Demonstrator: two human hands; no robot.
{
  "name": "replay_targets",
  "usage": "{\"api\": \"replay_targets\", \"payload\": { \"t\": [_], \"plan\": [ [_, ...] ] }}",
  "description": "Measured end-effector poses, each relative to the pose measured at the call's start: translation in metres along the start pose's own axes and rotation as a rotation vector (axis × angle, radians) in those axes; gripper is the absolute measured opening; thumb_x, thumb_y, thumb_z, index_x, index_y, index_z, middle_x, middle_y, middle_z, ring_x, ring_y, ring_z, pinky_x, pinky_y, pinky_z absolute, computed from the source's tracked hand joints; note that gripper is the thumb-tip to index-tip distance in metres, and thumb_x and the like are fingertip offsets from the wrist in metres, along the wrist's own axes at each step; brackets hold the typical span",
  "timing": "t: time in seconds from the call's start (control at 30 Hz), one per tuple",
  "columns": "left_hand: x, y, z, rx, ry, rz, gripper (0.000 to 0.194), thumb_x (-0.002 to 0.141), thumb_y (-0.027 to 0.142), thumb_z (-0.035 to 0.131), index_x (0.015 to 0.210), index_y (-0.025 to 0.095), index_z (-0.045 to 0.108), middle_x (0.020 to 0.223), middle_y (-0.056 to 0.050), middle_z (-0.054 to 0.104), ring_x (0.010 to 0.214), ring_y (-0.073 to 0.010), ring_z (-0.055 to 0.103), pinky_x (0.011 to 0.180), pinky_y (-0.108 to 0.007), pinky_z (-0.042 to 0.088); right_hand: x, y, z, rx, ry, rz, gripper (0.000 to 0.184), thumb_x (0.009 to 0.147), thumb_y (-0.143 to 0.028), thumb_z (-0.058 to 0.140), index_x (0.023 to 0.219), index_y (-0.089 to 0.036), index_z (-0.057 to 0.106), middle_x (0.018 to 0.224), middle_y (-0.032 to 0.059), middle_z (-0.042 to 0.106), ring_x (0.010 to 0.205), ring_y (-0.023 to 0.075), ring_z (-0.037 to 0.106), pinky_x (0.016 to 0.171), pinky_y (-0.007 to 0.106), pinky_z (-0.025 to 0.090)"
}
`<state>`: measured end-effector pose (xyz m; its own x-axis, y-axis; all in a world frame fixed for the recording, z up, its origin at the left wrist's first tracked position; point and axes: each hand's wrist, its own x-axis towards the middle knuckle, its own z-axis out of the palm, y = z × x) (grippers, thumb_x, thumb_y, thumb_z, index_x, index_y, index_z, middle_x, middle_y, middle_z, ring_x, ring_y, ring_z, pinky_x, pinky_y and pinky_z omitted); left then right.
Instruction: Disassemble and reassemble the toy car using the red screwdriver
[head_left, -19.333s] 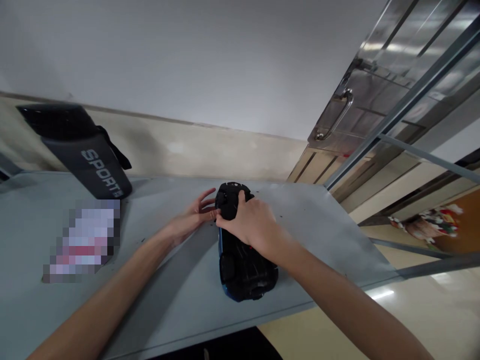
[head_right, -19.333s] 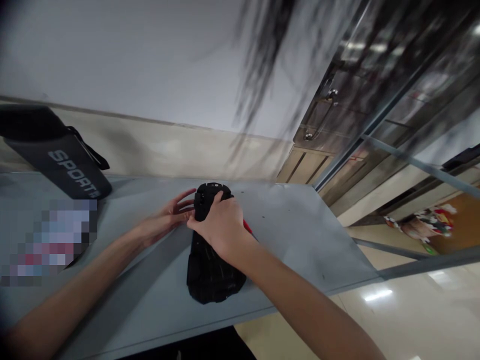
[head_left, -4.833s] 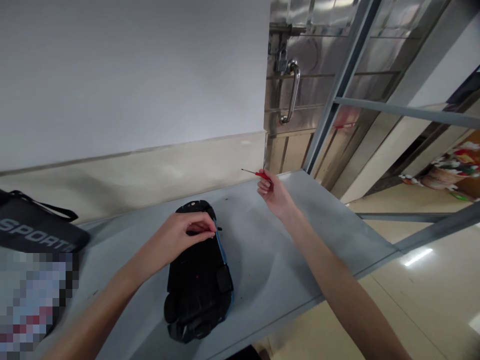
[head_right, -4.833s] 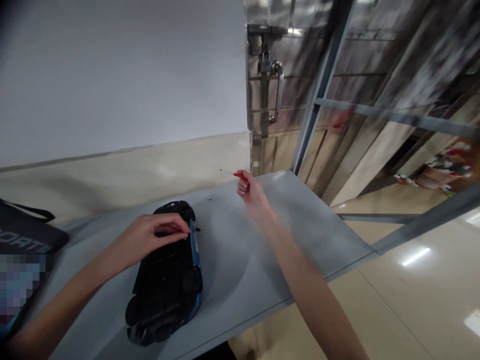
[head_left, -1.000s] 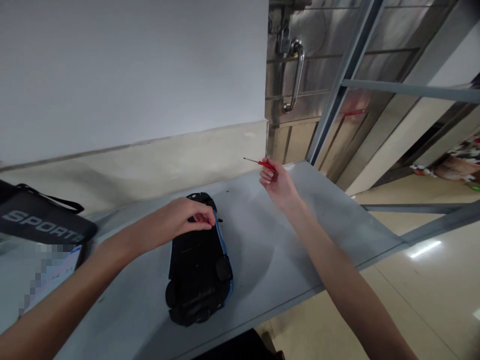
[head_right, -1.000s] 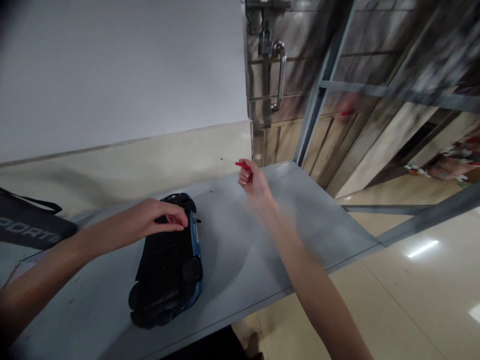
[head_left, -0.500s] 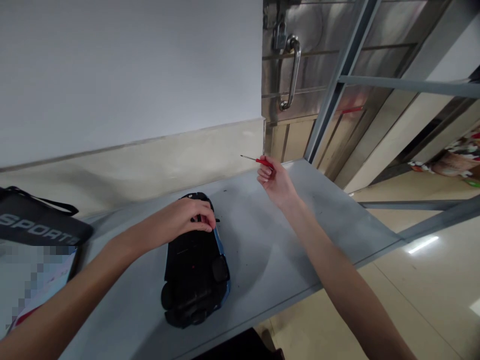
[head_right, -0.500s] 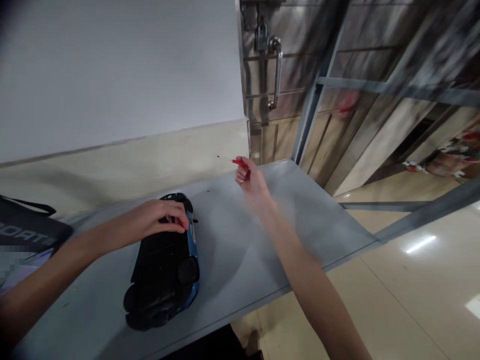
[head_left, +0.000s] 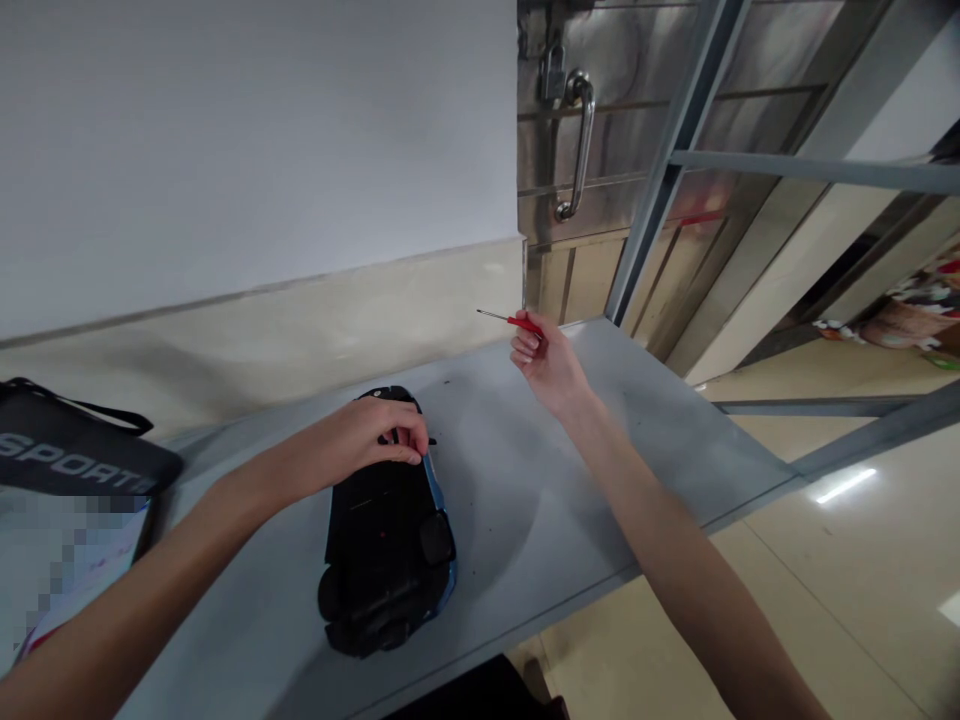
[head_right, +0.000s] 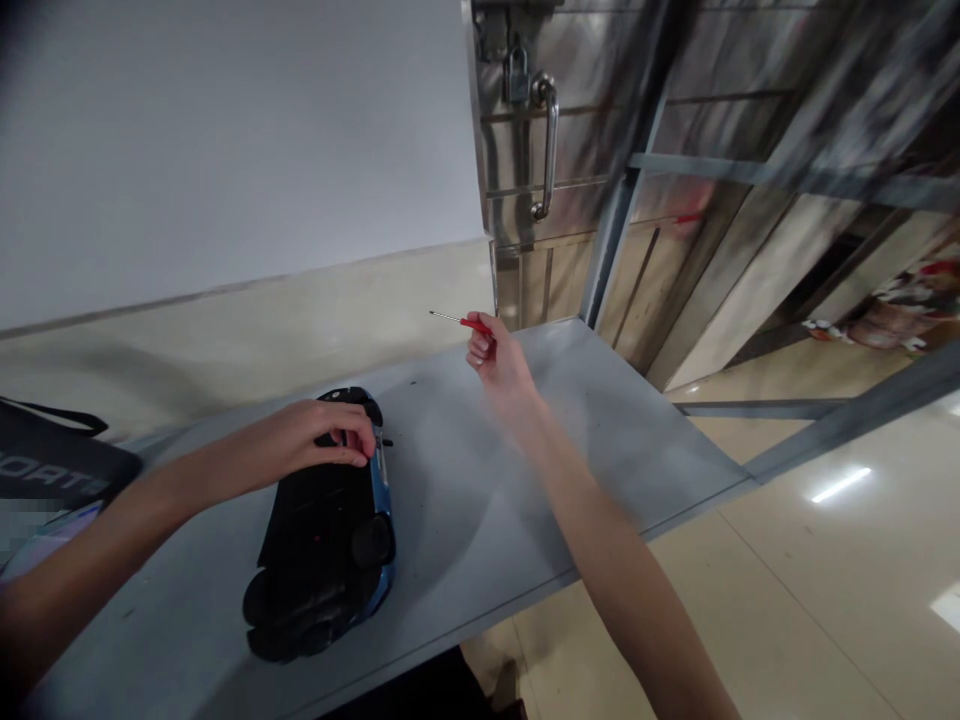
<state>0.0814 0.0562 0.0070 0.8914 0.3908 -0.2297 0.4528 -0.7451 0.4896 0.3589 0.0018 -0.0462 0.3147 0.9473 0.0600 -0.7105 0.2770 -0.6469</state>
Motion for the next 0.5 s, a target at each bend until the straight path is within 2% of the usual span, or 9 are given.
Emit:
{"api": "replay_targets", "payload": {
  "t": [0.5],
  "plan": [
    [0.0032,-0.0017,-0.0029,-0.008,-0.027,-0.021,0.018,0.096,0.041,0.069,0.095,0.025,0.078,0.101,-0.002,0.076,0.09,-0.0201,0.07,0.077,-0.028,0.048,0.0004,0.0004,0.0003,-0.021,0.002,-0.008,0.016,0.094,-0.026,0.069,0.079,-0.022,0.066,0.059,-0.0088,0.031,0.053,0.0097,0.026,0.046,0.023,0.026]
  ]
}}
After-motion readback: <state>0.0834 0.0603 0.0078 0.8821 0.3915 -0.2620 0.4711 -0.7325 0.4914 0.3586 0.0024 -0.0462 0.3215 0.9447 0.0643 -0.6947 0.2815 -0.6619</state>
